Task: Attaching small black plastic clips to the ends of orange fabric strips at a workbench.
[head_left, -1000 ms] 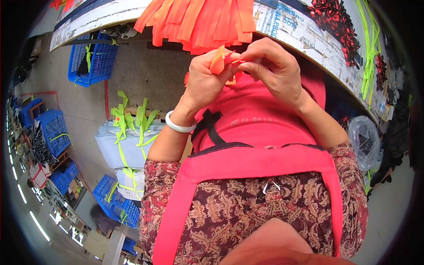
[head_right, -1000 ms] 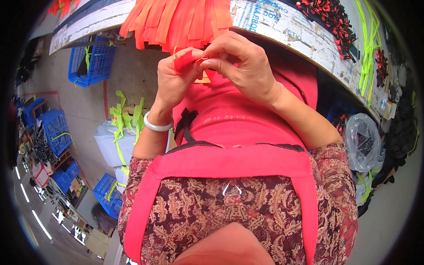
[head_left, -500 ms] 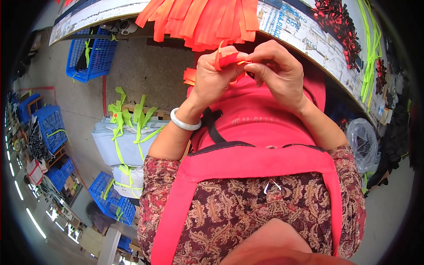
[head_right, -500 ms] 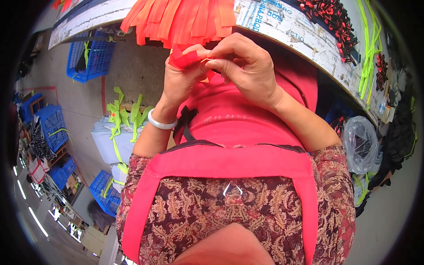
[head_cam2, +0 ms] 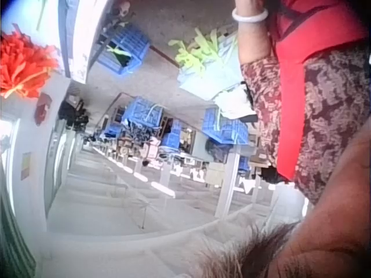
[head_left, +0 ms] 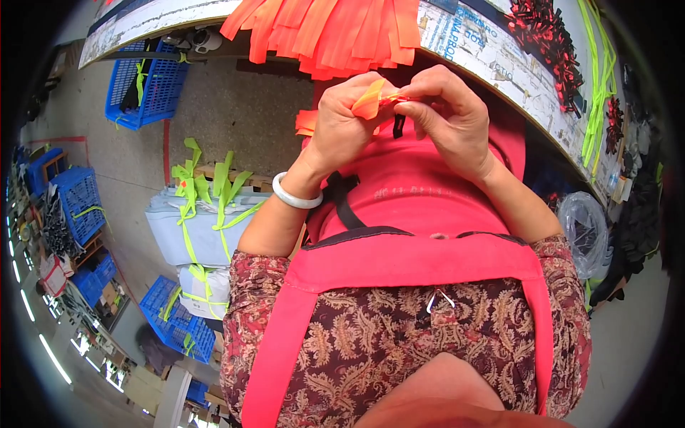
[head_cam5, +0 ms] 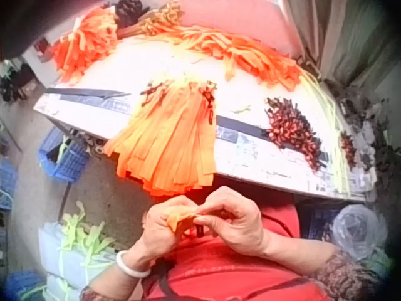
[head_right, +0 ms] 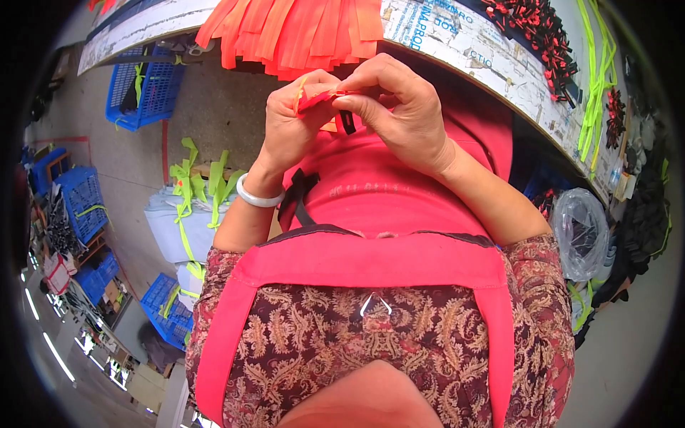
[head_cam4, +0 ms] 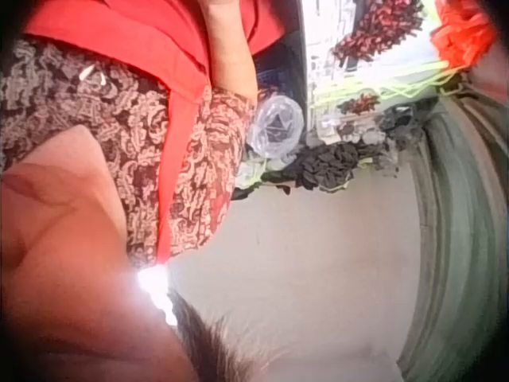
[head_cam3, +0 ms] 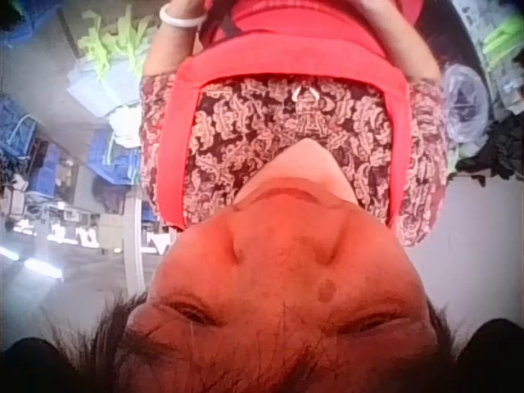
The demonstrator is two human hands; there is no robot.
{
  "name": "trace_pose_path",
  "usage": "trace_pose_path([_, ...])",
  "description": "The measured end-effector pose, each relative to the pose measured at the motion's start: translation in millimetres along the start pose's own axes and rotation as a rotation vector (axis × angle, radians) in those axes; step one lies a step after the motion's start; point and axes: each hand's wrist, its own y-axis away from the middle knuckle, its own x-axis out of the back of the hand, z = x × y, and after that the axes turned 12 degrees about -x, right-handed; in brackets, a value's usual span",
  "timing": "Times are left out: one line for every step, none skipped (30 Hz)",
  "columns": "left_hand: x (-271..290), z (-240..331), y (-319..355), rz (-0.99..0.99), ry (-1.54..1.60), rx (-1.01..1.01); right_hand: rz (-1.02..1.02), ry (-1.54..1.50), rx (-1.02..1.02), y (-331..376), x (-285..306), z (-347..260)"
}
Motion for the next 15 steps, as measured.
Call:
trace_pose_path([0.2, -0.6, -0.1, 0.002, 0.0, -0.001, 0.003, -0.026, -0.005, -0.2, -0.4, 0.2])
trace_pose_path([0.4, -1.9, -0.5, 0.003, 0.004, -0.025, 0.002, -0.025, -0.005, -0.1, -0.1, -0.6])
trace_pose_path([0.8, -3.2, -0.6, 0.005, 0.008, -0.048, 0.002, 0.006, -0.02, 0.2, 0.2, -1.7])
trace_pose_path([1.4, -4.5, -0.3, 0.006, 0.008, -0.048, 0.002, 0.037, -0.035, 0.4, 0.4, -2.5])
trace_pose_path([2.1, -5.7, 0.2, -0.002, -0.035, -0.064, 0.001, 0.037, -0.035, -0.7, 0.6, -2.4])
trace_pose_path([2.4, -6.6, 0.6, -0.011, -0.076, -0.081, -0.008, 0.081, -0.021, -2.2, 1.4, -1.9])
trace_pose_path([2.5, -7.3, 0.9, -0.011, -0.075, -0.081, -0.018, 0.125, -0.007, -2.9, 2.0, -1.7])
trace_pose_path([2.5, -7.9, 1.2, -0.01, -0.1, -0.09, -0.017, 0.126, -0.008, -2.6, 1.5, -1.9])
trace_pose_path([2.3, -7.8, 0.3, -0.008, -0.124, -0.1, -0.013, 0.099, -0.066, -3.1, 0.8, -1.5])
trace_pose_path([1.8, -6.6, -0.6, -0.009, -0.123, -0.101, -0.009, 0.072, -0.125, -3.3, 0.0, -1.1])
trace_pose_path([1.2, -4.2, -1.9, -0.002, -0.064, 0.014, -0.008, 0.072, -0.125, -2.9, -1.0, -0.1])
trace_pose_path([0.9, -2.4, -2.5, 0.008, -0.007, 0.129, 0.01, 0.031, -0.102, -2.2, -2.4, 1.2])
trace_pose_path([1.2, -2.4, -2.3, 0.009, -0.007, 0.128, 0.027, -0.011, -0.079, -1.7, -3.2, 1.7])
trace_pose_path([1.8, -2.6, -2.4, -0.015, 0.003, 0.06, 0.026, -0.011, -0.078, -2.1, -2.7, -0.5])
trace_pose_path([1.8, -2.5, -1.3, -0.042, 0.016, -0.006, 0.026, 0.101, 0.003, -1.4, -2.4, -4.8])
